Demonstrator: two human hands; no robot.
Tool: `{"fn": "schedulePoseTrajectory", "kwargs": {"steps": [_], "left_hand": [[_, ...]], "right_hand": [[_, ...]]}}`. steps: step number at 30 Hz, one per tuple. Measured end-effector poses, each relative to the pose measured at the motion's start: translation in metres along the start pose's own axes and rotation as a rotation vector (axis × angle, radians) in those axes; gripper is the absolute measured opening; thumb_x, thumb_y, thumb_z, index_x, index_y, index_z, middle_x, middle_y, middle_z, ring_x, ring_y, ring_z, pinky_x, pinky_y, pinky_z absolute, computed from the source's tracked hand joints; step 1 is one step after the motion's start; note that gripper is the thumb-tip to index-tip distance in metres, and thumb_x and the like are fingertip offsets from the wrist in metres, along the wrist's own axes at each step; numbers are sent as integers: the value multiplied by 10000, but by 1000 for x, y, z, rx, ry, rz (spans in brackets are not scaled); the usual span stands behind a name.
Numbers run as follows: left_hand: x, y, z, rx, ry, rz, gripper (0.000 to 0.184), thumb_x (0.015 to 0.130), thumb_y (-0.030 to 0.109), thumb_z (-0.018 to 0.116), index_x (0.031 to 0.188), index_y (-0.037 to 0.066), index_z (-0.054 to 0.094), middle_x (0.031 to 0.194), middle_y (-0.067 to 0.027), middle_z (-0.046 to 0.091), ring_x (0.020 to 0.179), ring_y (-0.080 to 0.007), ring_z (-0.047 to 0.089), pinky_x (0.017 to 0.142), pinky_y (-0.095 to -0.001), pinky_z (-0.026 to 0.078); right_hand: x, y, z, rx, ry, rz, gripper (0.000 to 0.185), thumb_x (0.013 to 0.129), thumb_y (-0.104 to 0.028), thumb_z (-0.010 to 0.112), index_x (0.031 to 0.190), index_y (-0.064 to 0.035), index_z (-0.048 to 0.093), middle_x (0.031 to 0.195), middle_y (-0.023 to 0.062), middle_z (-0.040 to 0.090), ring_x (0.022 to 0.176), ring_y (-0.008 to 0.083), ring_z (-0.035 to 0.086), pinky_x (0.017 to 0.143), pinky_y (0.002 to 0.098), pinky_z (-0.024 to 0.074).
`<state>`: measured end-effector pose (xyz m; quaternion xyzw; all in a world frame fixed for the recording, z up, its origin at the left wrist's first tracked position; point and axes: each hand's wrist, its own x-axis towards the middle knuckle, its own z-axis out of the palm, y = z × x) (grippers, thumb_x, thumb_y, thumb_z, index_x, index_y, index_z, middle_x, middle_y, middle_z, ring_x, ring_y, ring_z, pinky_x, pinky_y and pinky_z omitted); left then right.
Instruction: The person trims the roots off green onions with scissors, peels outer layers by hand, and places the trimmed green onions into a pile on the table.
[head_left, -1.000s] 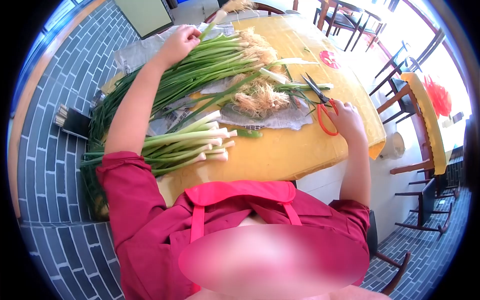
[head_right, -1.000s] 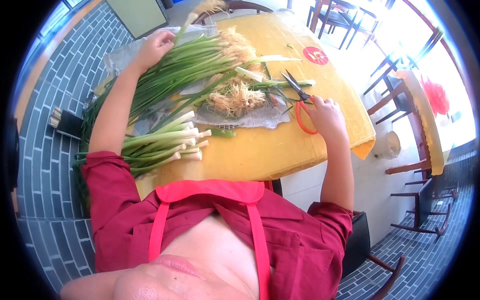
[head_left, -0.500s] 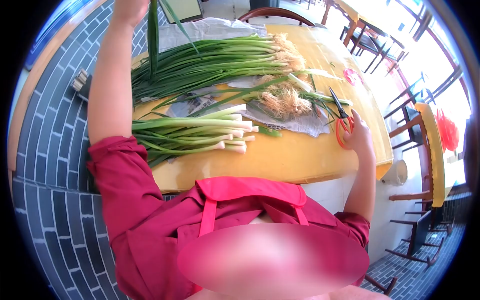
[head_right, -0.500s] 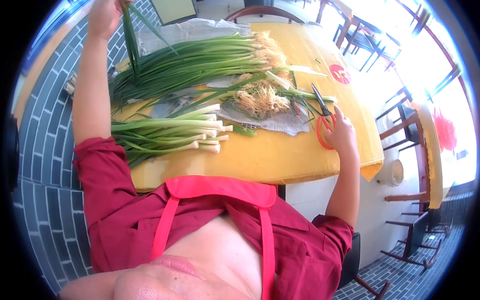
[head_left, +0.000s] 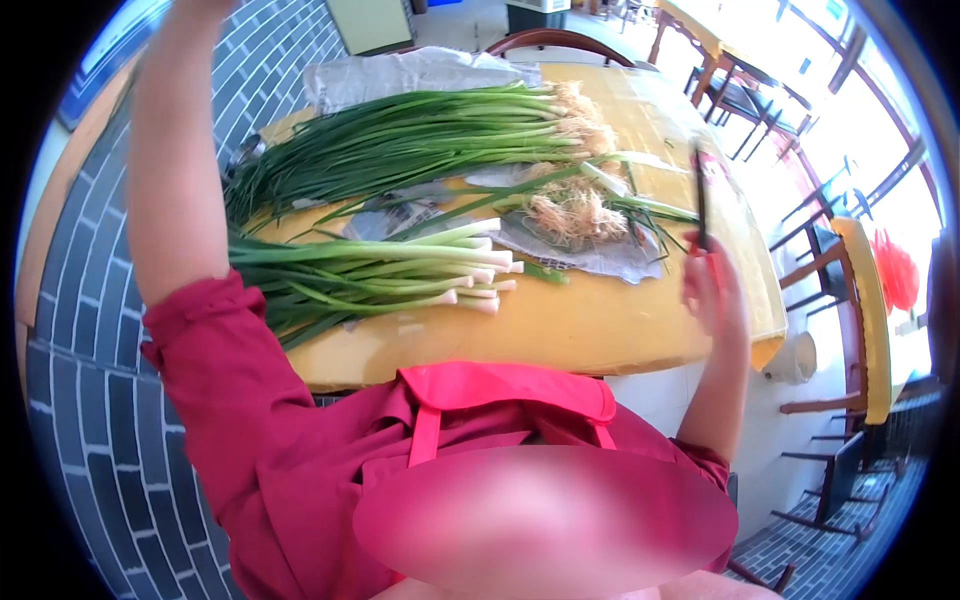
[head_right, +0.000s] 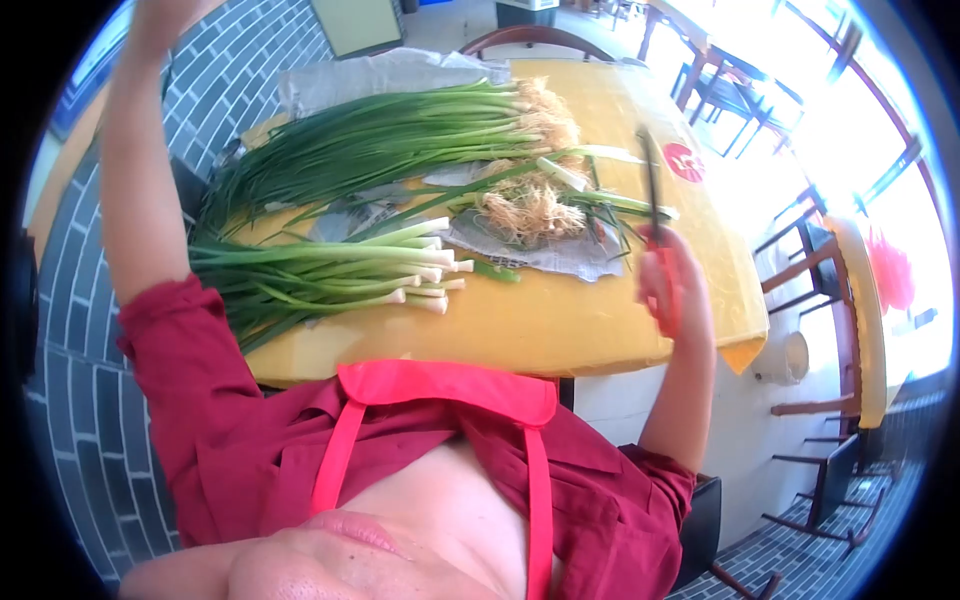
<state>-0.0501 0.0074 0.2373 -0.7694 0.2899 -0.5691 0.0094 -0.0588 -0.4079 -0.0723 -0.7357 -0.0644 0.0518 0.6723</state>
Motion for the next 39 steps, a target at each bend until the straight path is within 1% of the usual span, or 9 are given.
{"fn": "schedulePoseTrajectory", "kwargs": {"steps": [2,4,6,8,13,21,24,27,39], "left_hand": [[-16,31,13,-85,-396,-276,190,937,176,521,1034,27,588,691,-35,528,555,-132,459,525,-251,388],[-92,52,56,-254,-549,-240,230,942,197,495,1076,18,548,989,-168,640,901,-315,617,797,-383,470],[-132,70,84,-272,-651,-188,251,925,202,522,1100,24,545,1003,-212,619,903,-392,595,751,-397,483],[-151,99,89,-408,-768,-346,278,920,202,529,1135,28,549,989,-213,621,888,-400,595,732,-402,484],[-175,127,101,-540,-769,-379,263,919,192,526,1122,29,566,979,-209,624,868,-392,601,724,-402,482],[-185,132,112,-564,-715,-287,292,903,132,545,1185,59,565,1034,-214,624,908,-387,602,757,-397,490],[-188,134,115,-547,-665,-258,285,917,194,522,1185,106,566,914,-170,643,823,-358,613,682,-431,495],[-186,135,113,-546,-714,-287,302,920,199,519,1211,128,559,913,-167,644,825,-354,614,678,-429,496],[-185,138,115,-652,-783,-301,338,906,131,544,1243,116,554,903,-199,629,785,-355,604,694,-369,481]], "right_hand": [[-4,0,24,-45,-181,-127,378,902,-162,524,1261,-64,456,806,-1,527,661,66,509,564,200,414],[-3,-11,46,-25,-378,-104,396,903,-214,552,1256,-73,444,876,12,540,748,88,516,658,234,440],[-3,-13,64,-70,-424,-97,444,905,-314,568,1254,-74,434,876,19,541,754,97,517,650,242,441],[-6,-23,80,-92,-419,17,488,904,-401,552,1249,-76,436,868,22,539,744,99,513,640,244,440],[4,-16,101,-60,-377,137,393,967,-402,442,1187,-77,459,742,-16,434,564,50,417,459,184,356],[7,-19,102,-4,-334,269,375,995,-396,366,1126,-62,477,738,-1,423,505,55,396,415,202,348],[6,-17,102,92,-333,258,413,921,-507,473,844,-105,420,661,-13,413,479,66,403,396,215,353],[7,-9,99,277,-354,247,417,922,-504,473,840,-99,416,649,-10,410,472,65,408,388,217,358],[10,-4,93,30,-363,180,460,897,-565,491,908,-109,433,704,-13,433,513,64,424,426,205,370]]}}
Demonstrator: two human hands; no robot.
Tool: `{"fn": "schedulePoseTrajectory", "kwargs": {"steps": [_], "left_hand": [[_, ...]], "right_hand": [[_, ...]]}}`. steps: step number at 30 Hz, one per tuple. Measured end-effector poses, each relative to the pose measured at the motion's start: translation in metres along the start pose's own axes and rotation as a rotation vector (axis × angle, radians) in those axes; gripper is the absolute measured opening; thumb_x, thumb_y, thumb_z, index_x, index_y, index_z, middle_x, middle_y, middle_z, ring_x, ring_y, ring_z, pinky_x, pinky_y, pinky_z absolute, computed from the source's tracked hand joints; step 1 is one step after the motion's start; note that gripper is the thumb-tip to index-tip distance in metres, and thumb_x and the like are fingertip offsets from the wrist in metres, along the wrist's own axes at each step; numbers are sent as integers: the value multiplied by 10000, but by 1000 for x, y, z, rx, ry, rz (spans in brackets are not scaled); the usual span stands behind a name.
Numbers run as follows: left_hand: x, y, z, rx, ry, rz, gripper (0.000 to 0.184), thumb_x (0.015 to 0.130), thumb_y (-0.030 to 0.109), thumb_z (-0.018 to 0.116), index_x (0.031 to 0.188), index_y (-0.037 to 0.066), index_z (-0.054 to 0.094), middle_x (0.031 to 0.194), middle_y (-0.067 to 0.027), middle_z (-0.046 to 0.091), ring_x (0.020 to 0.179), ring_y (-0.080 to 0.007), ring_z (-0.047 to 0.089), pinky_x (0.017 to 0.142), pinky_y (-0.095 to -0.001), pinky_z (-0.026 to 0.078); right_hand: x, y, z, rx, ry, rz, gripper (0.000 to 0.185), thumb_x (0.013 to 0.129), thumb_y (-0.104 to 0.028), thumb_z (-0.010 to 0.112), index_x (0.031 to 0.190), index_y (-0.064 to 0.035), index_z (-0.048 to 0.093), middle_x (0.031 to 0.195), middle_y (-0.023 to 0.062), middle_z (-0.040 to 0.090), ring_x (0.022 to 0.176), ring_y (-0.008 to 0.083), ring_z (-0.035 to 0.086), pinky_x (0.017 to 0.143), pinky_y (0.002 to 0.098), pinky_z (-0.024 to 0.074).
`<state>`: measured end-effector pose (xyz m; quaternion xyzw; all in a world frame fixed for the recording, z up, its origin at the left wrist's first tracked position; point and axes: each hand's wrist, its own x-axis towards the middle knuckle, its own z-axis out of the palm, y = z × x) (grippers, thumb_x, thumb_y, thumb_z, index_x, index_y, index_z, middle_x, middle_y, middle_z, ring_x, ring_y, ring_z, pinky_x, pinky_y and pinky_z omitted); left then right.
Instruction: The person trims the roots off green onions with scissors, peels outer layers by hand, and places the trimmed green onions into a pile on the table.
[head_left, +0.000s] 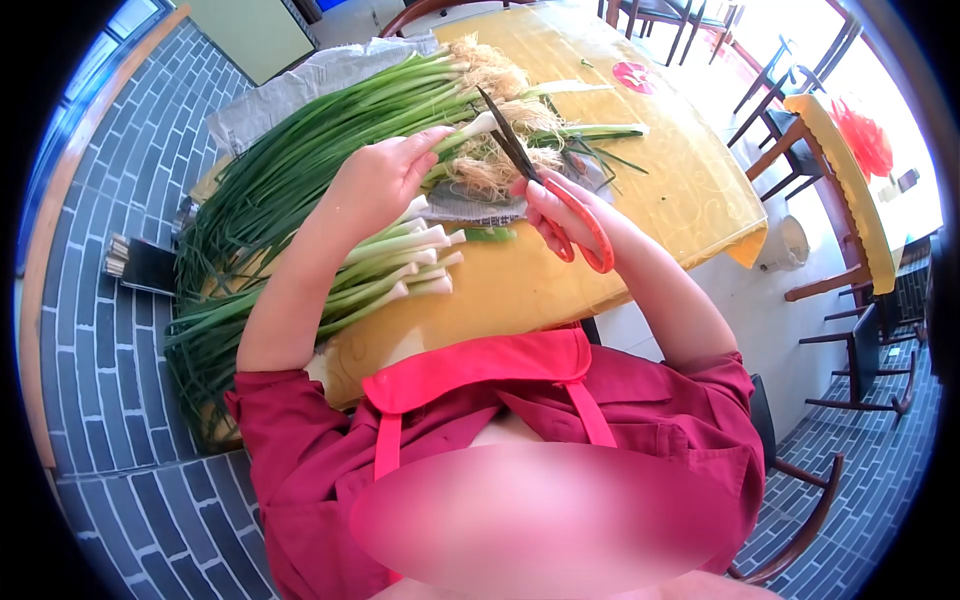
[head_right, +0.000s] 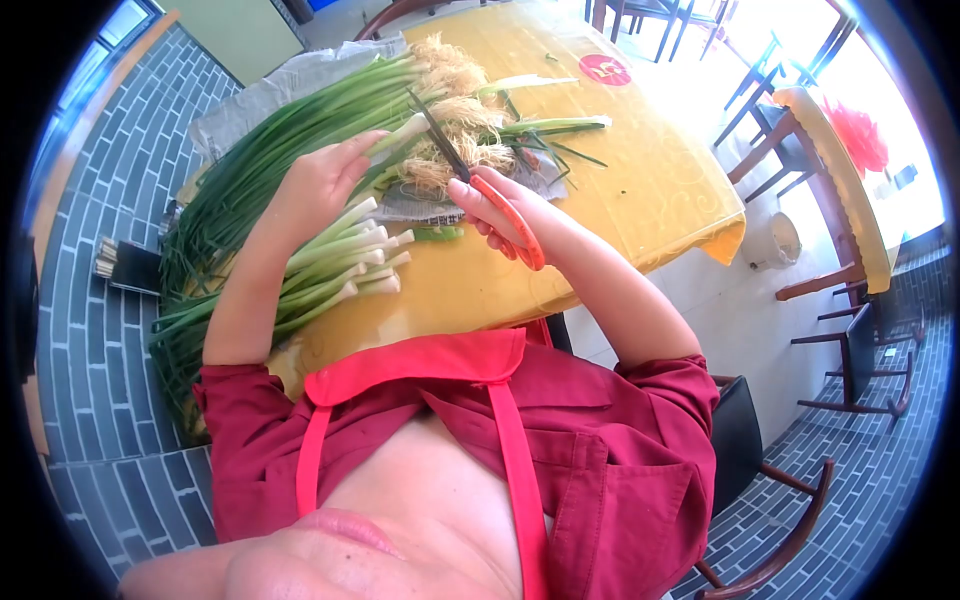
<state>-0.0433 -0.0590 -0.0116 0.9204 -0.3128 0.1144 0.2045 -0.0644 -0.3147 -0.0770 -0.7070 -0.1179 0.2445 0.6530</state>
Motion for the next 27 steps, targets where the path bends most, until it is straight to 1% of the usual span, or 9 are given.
{"fn": "schedulePoseTrajectory", "kwargs": {"steps": [3,6,12,15,20,23,24,25,27], "left_hand": [[0,0,1,-27,-21,14,337,906,131,543,1241,102,557,904,-200,628,793,-353,602,712,-361,480],[1,-3,4,-21,-34,33,316,920,188,520,1221,104,570,1031,-167,643,880,-344,625,738,-386,510],[1,-11,12,-29,-32,86,305,916,182,532,1200,85,581,1047,-169,641,914,-339,626,764,-379,510],[2,-16,17,-112,-28,38,304,915,141,537,1207,63,572,934,-206,633,816,-350,611,725,-369,479],[9,-27,10,-34,-42,15,297,929,184,534,1208,95,585,1040,-184,643,905,-328,631,794,-361,492],[13,-21,-32,77,54,-53,317,934,239,538,1222,117,588,1134,-160,635,1021,-307,617,880,-361,484],[13,-14,-58,113,41,-161,348,945,316,510,1226,126,590,1160,-152,627,1051,-300,607,885,-365,478],[13,6,-87,220,32,-363,401,952,391,471,1242,137,582,1174,-142,624,1073,-281,599,899,-357,468],[0,-35,-132,411,261,-209,412,964,386,440,1274,141,555,1188,-133,617,1078,-278,595,909,-345,456]], "right_hand": [[-1,-1,-3,-29,-15,-31,483,883,-583,506,901,-106,434,714,-5,438,507,67,428,412,218,370],[-4,-10,-1,-97,20,64,405,982,-380,426,1121,-4,481,710,16,445,433,75,422,406,219,377],[-10,-8,5,-9,84,129,415,968,-408,451,1022,-2,517,591,-8,398,374,69,366,339,220,328],[-10,0,0,81,52,77,495,883,-537,550,885,-43,528,596,-9,419,383,63,368,355,222,321],[-1,15,-8,367,-49,99,456,943,-484,469,1007,-38,537,592,-13,406,410,56,327,367,210,257],[7,21,-13,578,-63,198,468,956,-490,429,1049,-41,520,618,-17,408,445,58,310,388,203,243],[9,24,-15,642,-66,238,476,957,-496,419,1062,-41,515,628,-17,409,458,59,306,396,200,242],[11,27,-16,676,-61,228,480,957,-499,414,1065,-42,513,636,-15,409,468,61,310,402,199,246],[14,36,-20,750,-50,211,487,957,-505,405,1071,-43,510,651,-12,409,486,65,318,414,195,254]]}}
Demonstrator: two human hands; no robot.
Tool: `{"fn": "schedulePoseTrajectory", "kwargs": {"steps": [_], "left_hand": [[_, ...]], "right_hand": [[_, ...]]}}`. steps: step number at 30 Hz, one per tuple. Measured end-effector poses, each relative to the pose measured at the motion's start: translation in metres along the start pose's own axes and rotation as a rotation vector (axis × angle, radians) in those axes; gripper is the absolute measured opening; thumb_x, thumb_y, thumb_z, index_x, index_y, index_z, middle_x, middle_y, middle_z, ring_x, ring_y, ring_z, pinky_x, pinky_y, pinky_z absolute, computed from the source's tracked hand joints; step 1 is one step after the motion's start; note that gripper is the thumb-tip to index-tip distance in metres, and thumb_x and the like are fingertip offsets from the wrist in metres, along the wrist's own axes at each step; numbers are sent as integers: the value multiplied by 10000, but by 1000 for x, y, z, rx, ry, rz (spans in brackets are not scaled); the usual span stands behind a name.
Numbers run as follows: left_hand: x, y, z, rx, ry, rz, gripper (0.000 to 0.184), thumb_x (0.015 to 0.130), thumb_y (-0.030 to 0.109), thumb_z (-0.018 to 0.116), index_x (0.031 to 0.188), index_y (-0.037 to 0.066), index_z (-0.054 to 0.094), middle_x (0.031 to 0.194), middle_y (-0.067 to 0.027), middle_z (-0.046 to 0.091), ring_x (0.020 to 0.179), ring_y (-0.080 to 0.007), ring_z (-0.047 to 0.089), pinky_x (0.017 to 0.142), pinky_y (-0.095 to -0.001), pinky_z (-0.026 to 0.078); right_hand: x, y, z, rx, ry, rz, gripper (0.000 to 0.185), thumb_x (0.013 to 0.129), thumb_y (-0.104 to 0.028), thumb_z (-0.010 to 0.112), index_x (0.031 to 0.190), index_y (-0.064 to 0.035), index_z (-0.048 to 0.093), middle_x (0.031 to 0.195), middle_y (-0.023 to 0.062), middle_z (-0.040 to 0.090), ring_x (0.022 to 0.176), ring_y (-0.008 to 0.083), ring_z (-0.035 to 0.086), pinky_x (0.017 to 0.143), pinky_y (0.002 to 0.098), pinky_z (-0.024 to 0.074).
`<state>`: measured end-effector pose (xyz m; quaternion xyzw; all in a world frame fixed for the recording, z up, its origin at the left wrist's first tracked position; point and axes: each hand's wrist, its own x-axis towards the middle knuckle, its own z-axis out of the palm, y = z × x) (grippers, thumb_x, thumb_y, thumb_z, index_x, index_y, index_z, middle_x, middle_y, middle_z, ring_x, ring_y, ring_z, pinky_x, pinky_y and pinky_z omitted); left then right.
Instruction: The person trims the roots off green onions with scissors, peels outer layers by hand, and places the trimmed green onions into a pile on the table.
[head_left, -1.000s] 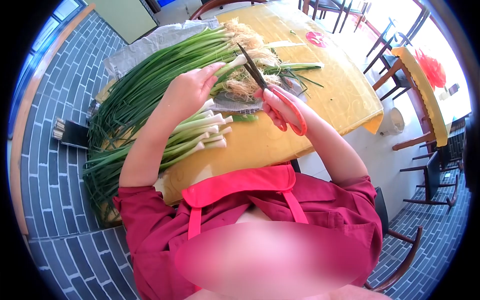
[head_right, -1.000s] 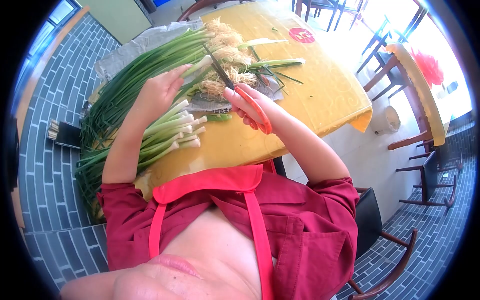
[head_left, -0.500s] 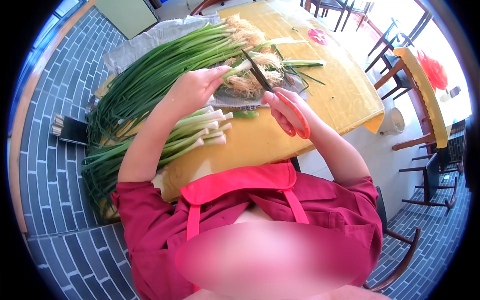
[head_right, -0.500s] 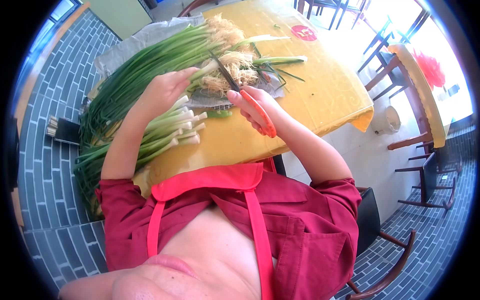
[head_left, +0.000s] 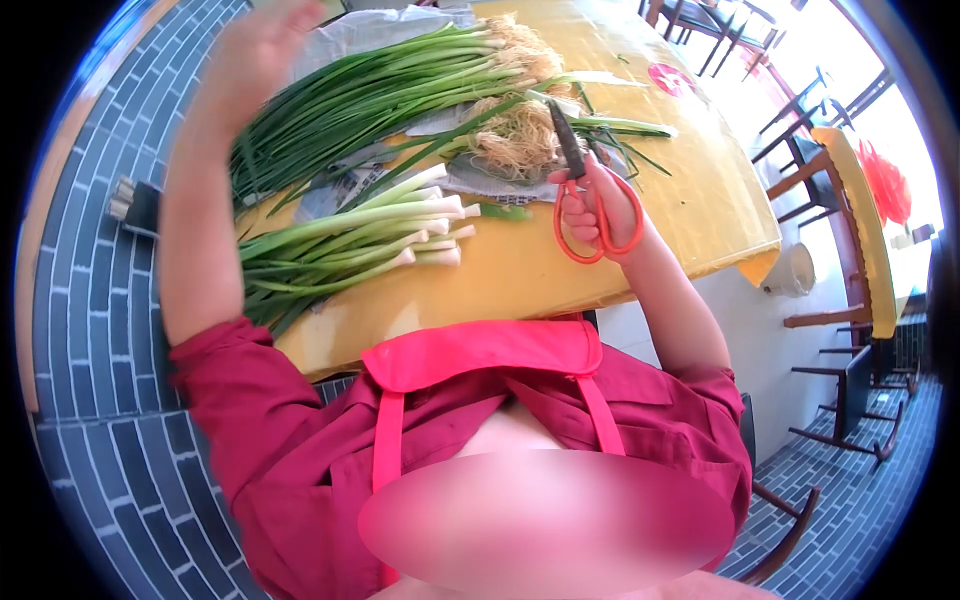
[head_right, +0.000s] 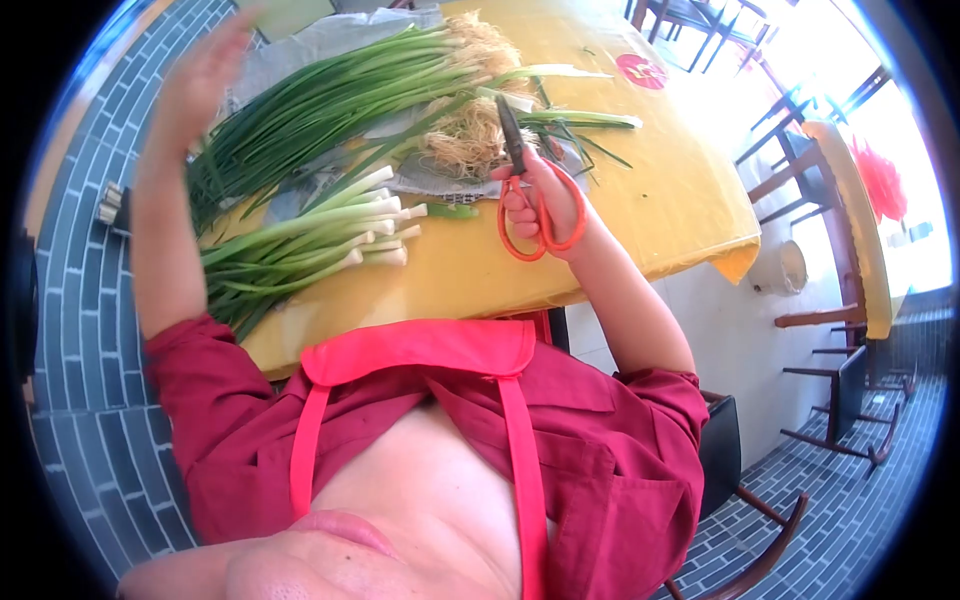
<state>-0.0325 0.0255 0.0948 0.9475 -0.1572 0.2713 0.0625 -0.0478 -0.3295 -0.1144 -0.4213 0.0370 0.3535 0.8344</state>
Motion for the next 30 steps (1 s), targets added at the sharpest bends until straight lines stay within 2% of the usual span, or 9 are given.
{"fn": "schedulePoseTrajectory", "kwargs": {"steps": [1,2,4,9,11,12,15,18,30], "left_hand": [[4,-10,-22,32,109,34,394,970,356,437,1285,144,543,1195,-130,613,1080,-280,593,909,-338,455],[1,8,-38,281,320,216,327,935,250,507,1218,96,564,954,-70,575,819,-200,530,719,-291,424],[-9,25,-54,483,454,384,277,910,176,557,1169,79,580,755,-22,559,596,-142,495,557,-261,411],[-44,-17,-86,240,101,233,331,963,328,459,1265,230,551,964,-84,669,789,-247,634,696,-340,497],[-70,18,-57,217,-101,161,309,969,269,445,1249,209,561,943,-84,649,789,-270,619,683,-340,492],[-83,24,-41,155,-269,41,311,960,208,444,1243,156,564,960,-136,620,891,-289,610,774,-338,469],[-128,22,37,9,-215,138,269,863,109,556,1129,105,600,910,-104,583,850,-286,584,715,-377,491],[-159,20,91,-71,-148,205,270,800,70,619,1069,57,600,1062,-109,579,1018,-309,535,875,-421,433],[-66,8,68,-222,-567,268,339,892,186,528,1196,39,546,1208,-161,540,1147,-329,489,985,-392,387]], "right_hand": [[2,3,-7,29,-60,-20,492,960,-500,402,1078,-35,510,652,-4,407,496,67,326,421,198,261],[2,3,-8,21,-88,-26,497,961,-500,397,1081,-32,510,651,-4,406,493,67,324,420,198,260],[0,4,-9,11,-142,-43,507,963,-502,386,1086,-25,509,649,-5,404,488,69,322,418,200,259],[-4,4,-4,-65,-132,-20,505,977,-489,356,1115,-22,490,643,-3,401,471,71,322,401,203,251],[-4,5,-3,-51,-108,-28,521,983,-489,331,1148,-22,493,648,-7,401,461,62,316,384,190,256],[-4,7,-4,-42,-95,-33,530,987,-489,319,1164,-22,495,650,-9,401,456,57,313,375,183,259],[-3,8,-7,-27,-101,-37,530,992,-477,312,1176,-14,492,655,-9,406,473,52,323,375,183,264],[-4,8,-5,-15,-79,-39,528,994,-473,311,1172,-10,491,650,-7,407,468,51,322,377,183,269],[-4,7,-4,-70,-78,-11,492,980,-497,329,1099,-45,483,628,0,438,436,90,354,396,217,300]]}}
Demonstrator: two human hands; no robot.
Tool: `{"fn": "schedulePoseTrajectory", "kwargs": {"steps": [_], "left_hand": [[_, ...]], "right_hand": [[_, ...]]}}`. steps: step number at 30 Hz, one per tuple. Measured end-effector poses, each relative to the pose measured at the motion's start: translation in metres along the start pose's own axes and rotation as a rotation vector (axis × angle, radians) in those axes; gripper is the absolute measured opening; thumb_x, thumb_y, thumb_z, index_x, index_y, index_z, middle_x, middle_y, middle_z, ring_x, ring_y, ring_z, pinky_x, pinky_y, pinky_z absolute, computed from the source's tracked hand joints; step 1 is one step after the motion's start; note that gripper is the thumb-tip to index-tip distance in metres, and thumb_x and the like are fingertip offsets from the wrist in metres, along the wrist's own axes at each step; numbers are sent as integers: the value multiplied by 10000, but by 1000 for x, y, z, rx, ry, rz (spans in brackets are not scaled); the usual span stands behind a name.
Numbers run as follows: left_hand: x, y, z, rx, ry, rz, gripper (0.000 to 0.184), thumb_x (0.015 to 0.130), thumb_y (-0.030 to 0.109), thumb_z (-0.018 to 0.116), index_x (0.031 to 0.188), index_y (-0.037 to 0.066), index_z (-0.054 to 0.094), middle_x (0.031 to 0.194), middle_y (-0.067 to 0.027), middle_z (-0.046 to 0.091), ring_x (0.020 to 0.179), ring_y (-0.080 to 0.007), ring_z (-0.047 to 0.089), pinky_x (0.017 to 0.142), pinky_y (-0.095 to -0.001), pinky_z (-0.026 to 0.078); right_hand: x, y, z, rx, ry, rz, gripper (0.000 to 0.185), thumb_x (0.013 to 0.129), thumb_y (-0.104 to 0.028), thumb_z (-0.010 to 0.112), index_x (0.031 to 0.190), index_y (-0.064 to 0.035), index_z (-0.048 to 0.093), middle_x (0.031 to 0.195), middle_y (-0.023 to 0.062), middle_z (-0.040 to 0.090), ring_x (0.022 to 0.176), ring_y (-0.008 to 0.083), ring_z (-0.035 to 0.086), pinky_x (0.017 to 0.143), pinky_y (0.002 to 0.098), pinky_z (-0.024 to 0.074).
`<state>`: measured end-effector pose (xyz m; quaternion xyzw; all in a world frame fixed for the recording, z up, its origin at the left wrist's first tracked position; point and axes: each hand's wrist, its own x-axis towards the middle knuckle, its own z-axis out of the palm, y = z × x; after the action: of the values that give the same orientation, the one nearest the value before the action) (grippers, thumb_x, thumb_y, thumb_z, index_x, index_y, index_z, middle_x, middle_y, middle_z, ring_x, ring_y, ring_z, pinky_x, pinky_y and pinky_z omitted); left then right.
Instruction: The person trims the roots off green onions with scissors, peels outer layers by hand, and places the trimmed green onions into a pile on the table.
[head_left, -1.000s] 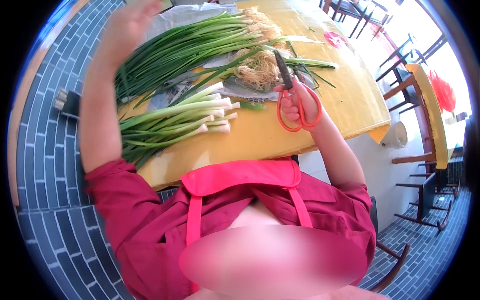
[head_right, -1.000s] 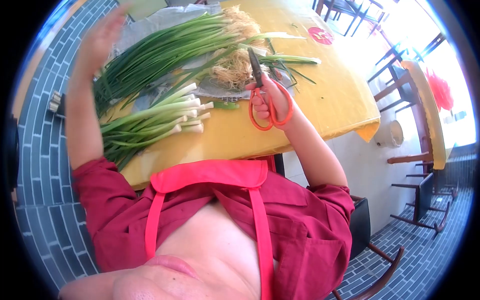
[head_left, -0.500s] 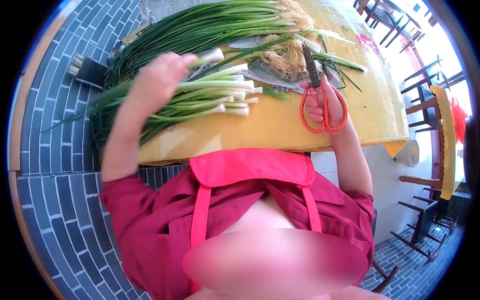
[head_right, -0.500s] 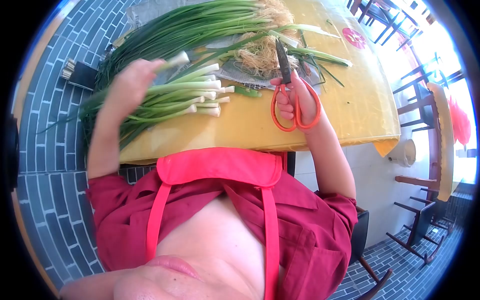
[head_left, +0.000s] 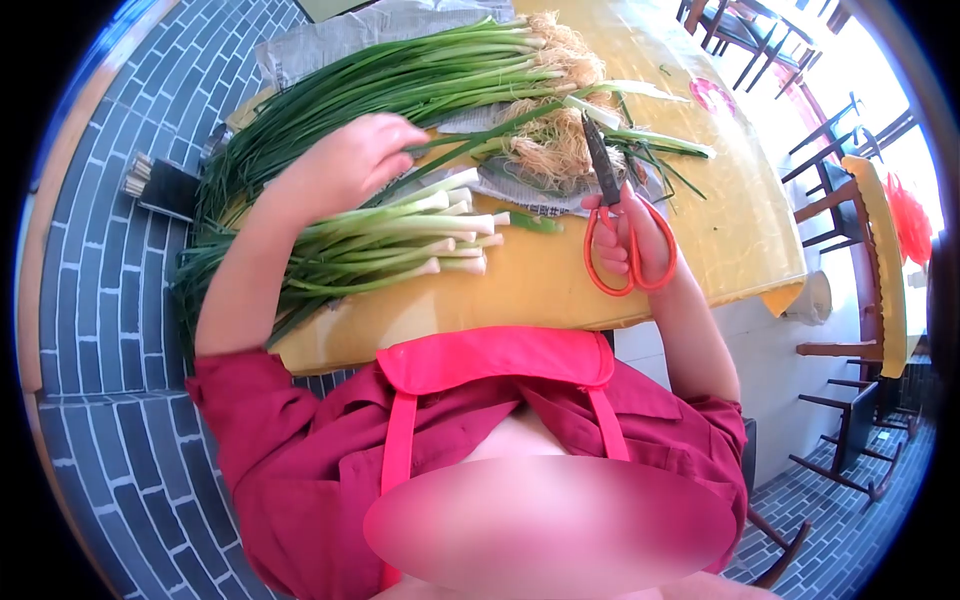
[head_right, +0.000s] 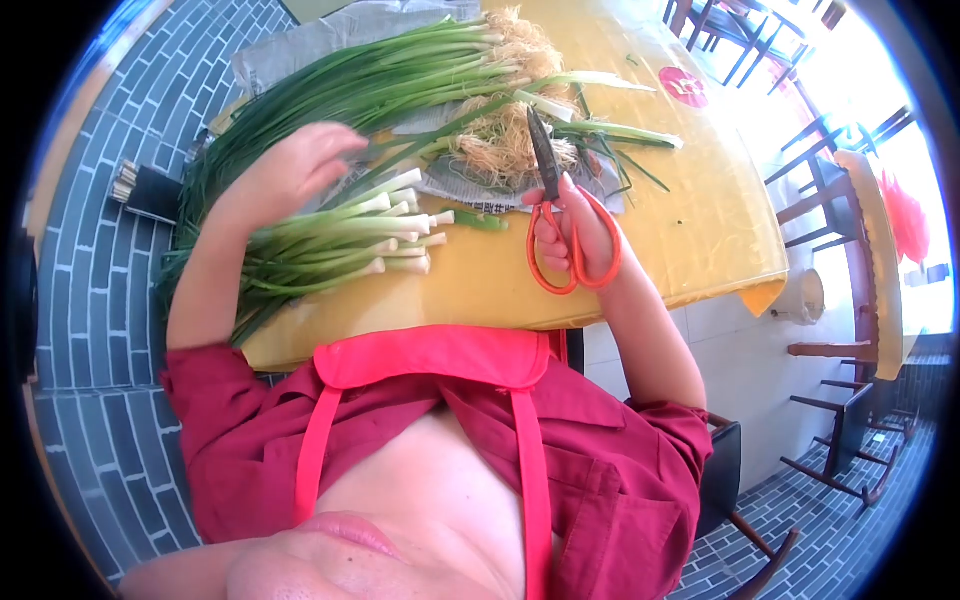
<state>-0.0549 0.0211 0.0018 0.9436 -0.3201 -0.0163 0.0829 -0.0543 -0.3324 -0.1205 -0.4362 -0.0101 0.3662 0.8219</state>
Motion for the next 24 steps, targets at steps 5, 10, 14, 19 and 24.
{"fn": "schedulePoseTrajectory", "kwargs": {"steps": [5,10,14,19,24], "left_hand": [[105,-47,26,115,-87,-119,331,866,84,529,1190,17,520,1170,-179,551,1088,-339,527,935,-392,424],[162,-84,70,162,-27,-202,419,805,95,616,1199,15,495,1141,-209,551,1083,-358,526,925,-402,425],[163,-75,60,186,-70,-274,396,769,102,654,1128,24,505,1171,-217,540,1091,-358,522,896,-407,432],[151,-92,62,31,16,-83,360,783,96,637,1111,52,496,978,-188,584,939,-356,564,828,-427,446],[136,-70,30,-123,132,-148,368,837,125,580,1193,109,486,806,-114,572,755,-270,558,738,-365,447]], "right_hand": [[-3,0,3,19,12,1,453,997,-455,305,1107,-45,465,610,8,427,435,104,362,401,232,311],[-4,2,2,-9,-11,-8,445,998,-446,316,1108,-42,469,611,16,427,445,116,374,422,242,324],[-5,3,2,-18,-7,1,450,995,-443,338,1113,-33,481,619,21,436,461,111,386,428,240,322],[-4,5,2,-72,31,6,461,991,-448,351,1123,-28,485,622,20,441,465,107,392,432,232,327],[-7,4,8,-114,5,-19,460,993,-429,359,1125,-8,489,610,16,441,468,104,402,441,233,344]]}}
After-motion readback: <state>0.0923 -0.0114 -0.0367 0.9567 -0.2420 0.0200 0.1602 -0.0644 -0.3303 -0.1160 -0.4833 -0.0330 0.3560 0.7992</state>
